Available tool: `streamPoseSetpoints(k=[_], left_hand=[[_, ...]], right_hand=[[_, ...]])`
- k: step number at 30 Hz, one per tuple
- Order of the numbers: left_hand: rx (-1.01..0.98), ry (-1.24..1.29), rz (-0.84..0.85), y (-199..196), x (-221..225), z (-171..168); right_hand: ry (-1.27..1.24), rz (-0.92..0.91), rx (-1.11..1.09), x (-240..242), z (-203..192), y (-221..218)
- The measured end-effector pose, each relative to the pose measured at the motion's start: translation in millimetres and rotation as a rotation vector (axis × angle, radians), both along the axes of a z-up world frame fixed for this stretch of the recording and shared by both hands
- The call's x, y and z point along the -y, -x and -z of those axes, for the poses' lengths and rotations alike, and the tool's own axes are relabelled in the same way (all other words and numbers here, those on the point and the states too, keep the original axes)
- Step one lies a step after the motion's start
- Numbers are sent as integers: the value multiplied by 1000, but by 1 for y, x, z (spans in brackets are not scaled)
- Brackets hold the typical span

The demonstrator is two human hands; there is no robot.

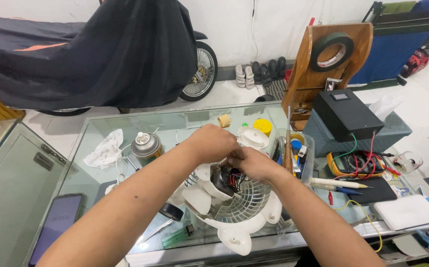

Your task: The person works on the internal wiring of a ceiling fan motor placed on a glass table. They connect wires to the motor terminals and wrap the connections with black electrical tape. The person then rotates the fan housing to inspect the work.

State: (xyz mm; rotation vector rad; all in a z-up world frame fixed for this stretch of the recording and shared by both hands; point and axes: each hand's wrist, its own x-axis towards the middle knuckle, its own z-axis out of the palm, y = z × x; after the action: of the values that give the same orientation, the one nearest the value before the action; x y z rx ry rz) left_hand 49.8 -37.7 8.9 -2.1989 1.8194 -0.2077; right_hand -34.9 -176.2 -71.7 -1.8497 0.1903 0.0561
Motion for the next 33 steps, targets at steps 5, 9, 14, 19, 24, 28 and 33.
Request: streamPoseSetpoints(k=[5, 9, 14, 19, 24, 28, 33], left_hand=[[-88, 17, -41, -6, -1, 0], [19, -63, 110, -6, -9, -12], [148, -129, 226, -15, -5, 2], [149, -132, 224, -14, -4, 1], [126, -148, 205, -16, 4, 7], [-119, -156, -13, -24, 11, 20], [-689, -191, -487, -53, 34, 40]], right_hand=[[-28, 18, -7, 1, 1, 0], [-20, 34, -9, 0, -6, 5], [2, 41, -32, 0, -5, 2], [-36, 47, -20, -1, -5, 2], [-51, 35, -16, 4, 5, -1], [33, 18, -23, -4, -14, 3], [212, -7, -19, 7, 13, -3]])
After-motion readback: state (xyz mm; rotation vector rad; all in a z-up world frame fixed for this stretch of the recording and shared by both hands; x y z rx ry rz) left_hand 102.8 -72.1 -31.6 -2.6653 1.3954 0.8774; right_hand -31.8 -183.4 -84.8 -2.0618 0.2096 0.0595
